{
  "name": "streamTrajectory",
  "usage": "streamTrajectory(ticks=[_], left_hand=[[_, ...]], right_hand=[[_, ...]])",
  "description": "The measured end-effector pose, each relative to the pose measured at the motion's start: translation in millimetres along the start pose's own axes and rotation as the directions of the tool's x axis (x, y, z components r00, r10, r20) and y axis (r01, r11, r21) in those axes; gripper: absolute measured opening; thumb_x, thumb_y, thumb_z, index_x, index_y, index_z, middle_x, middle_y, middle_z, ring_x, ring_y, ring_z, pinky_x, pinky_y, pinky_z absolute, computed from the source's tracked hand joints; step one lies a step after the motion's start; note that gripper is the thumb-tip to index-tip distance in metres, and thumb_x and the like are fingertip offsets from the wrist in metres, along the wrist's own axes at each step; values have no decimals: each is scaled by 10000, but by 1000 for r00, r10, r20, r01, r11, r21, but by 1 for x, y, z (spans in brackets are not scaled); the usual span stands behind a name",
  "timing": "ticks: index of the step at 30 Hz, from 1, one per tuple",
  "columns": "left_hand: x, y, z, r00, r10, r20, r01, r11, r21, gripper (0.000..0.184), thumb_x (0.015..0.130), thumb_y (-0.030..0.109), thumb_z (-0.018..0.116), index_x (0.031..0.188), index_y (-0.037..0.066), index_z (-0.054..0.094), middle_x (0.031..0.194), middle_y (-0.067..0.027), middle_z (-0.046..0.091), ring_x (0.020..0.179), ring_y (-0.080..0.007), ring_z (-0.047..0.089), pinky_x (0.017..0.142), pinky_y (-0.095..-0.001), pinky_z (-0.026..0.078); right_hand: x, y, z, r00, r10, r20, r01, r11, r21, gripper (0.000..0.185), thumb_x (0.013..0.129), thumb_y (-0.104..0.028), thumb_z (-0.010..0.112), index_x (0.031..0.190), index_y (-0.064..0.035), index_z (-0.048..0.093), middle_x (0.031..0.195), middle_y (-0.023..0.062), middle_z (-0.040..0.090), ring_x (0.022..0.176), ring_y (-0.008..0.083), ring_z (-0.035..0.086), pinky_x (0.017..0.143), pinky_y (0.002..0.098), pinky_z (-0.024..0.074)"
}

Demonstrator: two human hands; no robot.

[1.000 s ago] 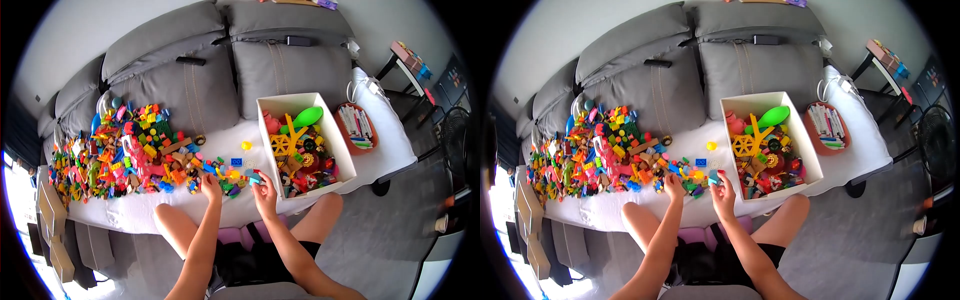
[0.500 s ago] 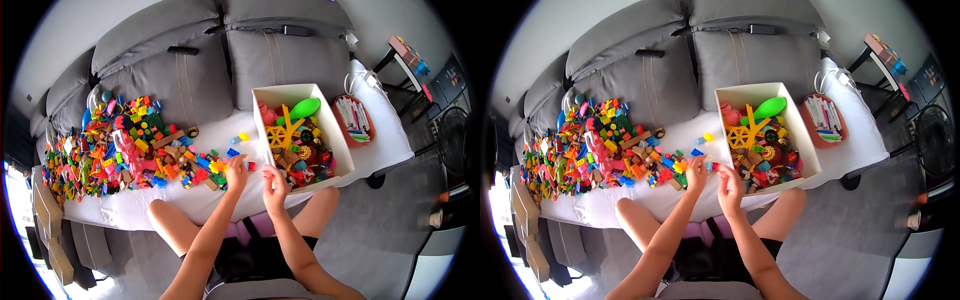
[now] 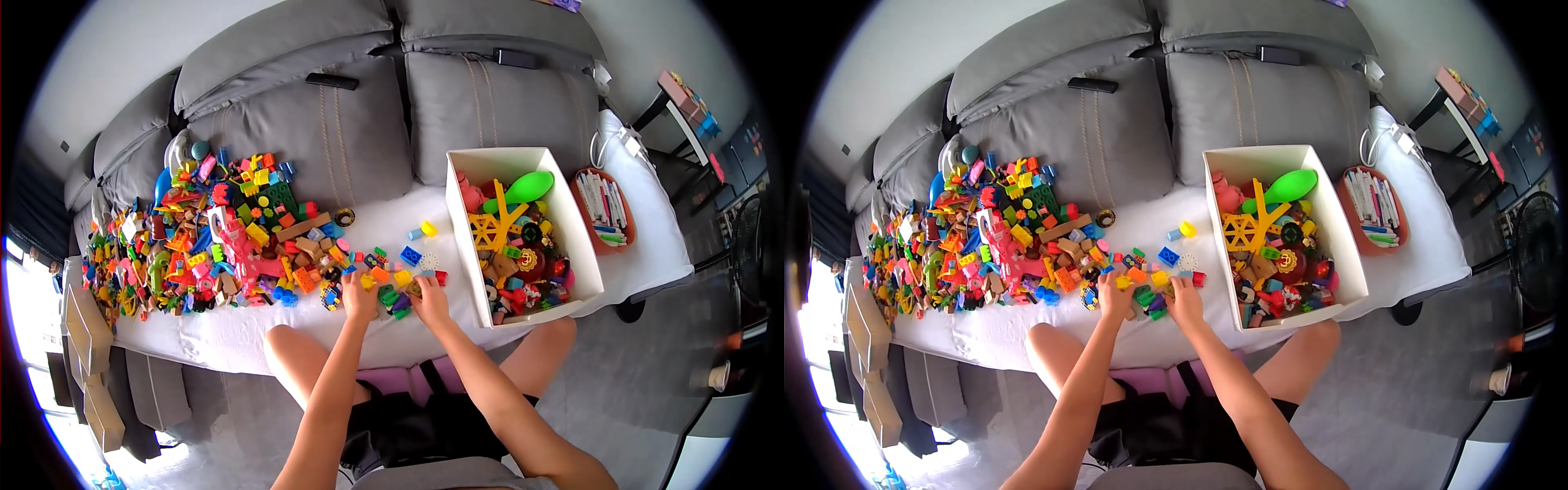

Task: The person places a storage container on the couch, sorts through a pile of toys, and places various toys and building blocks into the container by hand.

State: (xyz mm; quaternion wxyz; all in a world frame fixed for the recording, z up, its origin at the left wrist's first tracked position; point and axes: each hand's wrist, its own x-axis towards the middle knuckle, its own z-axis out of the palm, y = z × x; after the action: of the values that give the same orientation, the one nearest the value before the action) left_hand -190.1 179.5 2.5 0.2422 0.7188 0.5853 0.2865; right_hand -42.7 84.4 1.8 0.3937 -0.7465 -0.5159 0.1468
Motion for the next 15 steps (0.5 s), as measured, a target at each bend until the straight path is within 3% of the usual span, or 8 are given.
streamTrajectory(ticks=[2, 3, 4, 5, 7, 9, 13, 15], left_hand=[[-4, -4, 1, 983, -123, -134, 91, 971, -221, 396, 630, 145, 750, 985, 62, 593, 1044, -169, 491, 973, -325, 498, 837, -387, 433], [-6, -8, 6, 963, -168, -212, 107, 956, -273, 361, 681, 117, 735, 992, 36, 571, 964, -126, 553, 848, -247, 557, 729, -333, 470], [-6, 10, 2, 899, -423, -110, 271, 736, -621, 328, 713, 107, 720, 988, 30, 558, 908, -96, 572, 763, -197, 559, 657, -289, 466], [-6, 32, -1, 797, -597, 87, 371, 370, -852, 296, 746, 98, 705, 984, 24, 545, 851, -66, 592, 678, -146, 561, 585, -245, 462], [-3, 58, 12, 730, -639, 242, 407, 121, -906, 246, 784, 76, 674, 977, 34, 527, 788, -26, 598, 572, -78, 519, 494, -173, 408], [-2, 99, 35, 790, -555, 261, 358, 72, -931, 282, 767, 65, 685, 1002, 29, 532, 823, -16, 593, 598, -83, 525, 506, -183, 412], [-11, 203, 33, 924, -94, 369, 377, 78, -923, 402, 773, 83, 675, 1141, 20, 526, 1036, -62, 570, 900, -140, 541, 791, -254, 442], [-15, 216, 34, 936, -16, 351, 343, 267, -901, 332, 777, 80, 667, 1095, 40, 581, 1087, -50, 562, 986, -142, 506, 838, -258, 412]], right_hand=[[-1, -3, -4, 985, -34, -167, 41, 998, 40, 396, 698, -67, 688, 1061, -49, 532, 941, 149, 536, 791, 314, 571, 657, 359, 491], [-3, -5, -7, 977, -35, -212, 53, 995, 81, 392, 710, -67, 688, 1068, -48, 529, 945, 141, 534, 772, 286, 575, 635, 337, 492], [-5, -10, -12, 965, -34, -259, 67, 990, 120, 388, 723, -66, 688, 1076, -48, 526, 950, 134, 531, 752, 257, 579, 613, 314, 493], [-8, -16, -19, 951, -33, -306, 84, 984, 157, 385, 736, -66, 688, 1083, -48, 523, 955, 126, 529, 732, 229, 583, 592, 292, 494], [-13, -38, -43, 955, -20, -295, 107, 954, 281, 397, 766, 2, 661, 1129, -23, 502, 1025, 97, 508, 701, 122, 581, 572, 224, 484], [-13, -58, -72, 942, 24, -336, 123, 903, 411, 416, 762, 35, 652, 1145, -6, 493, 1036, 91, 502, 728, 108, 580, 587, 209, 487], [-11, -58, -123, 858, 102, -504, 121, 913, 390, 447, 782, 76, 588, 1202, 7, 452, 1120, 94, 485, 787, 110, 577, 659, 208, 485], [-12, -54, -136, 829, 134, -542, 126, 901, 415, 538, 791, 124, 513, 1289, -19, 369, 1308, 122, 363, 897, 161, 579, 721, 237, 480]])
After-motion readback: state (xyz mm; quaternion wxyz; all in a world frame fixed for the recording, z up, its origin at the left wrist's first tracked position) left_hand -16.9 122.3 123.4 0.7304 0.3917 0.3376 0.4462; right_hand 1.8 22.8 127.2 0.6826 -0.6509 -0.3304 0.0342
